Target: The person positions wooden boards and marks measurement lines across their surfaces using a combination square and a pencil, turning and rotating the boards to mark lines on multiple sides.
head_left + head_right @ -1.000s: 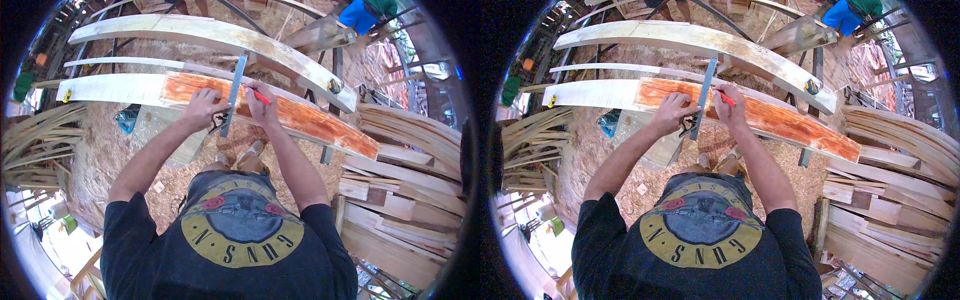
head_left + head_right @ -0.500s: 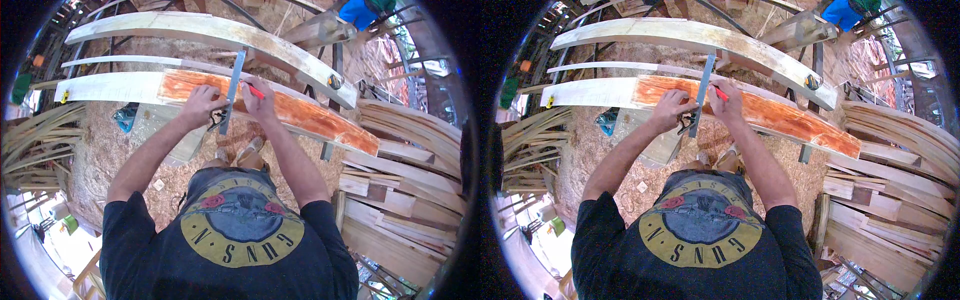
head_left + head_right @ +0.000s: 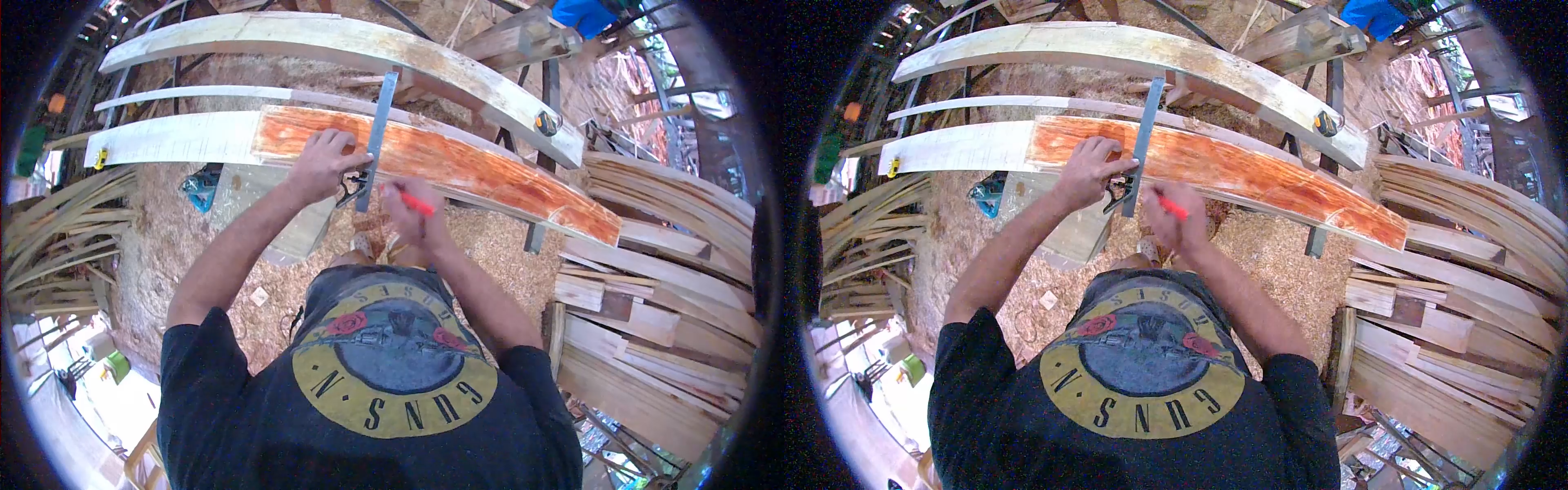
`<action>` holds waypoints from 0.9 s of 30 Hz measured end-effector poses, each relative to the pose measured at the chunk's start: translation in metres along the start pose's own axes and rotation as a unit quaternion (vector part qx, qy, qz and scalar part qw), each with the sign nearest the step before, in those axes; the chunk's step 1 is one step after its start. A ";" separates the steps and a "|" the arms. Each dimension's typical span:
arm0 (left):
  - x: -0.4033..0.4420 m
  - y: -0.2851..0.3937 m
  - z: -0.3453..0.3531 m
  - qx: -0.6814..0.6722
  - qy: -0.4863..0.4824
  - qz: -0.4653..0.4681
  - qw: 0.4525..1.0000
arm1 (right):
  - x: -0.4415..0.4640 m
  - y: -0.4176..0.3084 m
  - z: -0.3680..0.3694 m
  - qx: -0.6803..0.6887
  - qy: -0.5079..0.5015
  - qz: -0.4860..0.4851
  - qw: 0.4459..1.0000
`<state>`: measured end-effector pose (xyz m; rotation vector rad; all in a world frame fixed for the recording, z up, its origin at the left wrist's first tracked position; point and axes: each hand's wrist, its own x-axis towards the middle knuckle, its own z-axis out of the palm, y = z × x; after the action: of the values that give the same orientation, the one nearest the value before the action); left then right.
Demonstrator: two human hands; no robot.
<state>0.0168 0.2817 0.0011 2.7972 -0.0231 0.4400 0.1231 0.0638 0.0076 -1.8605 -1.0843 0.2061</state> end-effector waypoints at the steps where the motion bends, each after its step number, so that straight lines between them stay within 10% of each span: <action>1: 0.000 0.000 -0.001 0.006 -0.001 0.002 1.000 | 0.010 0.005 0.003 0.016 0.049 -0.004 0.999; 27: 0.001 -0.005 0.001 0.022 -0.010 0.007 1.000 | 0.055 0.030 0.006 -0.001 0.014 -0.125 0.992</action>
<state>0.0179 0.2863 -0.0009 2.8456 -0.0371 0.4194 0.1699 0.1035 -0.0031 -1.7046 -1.2860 0.0328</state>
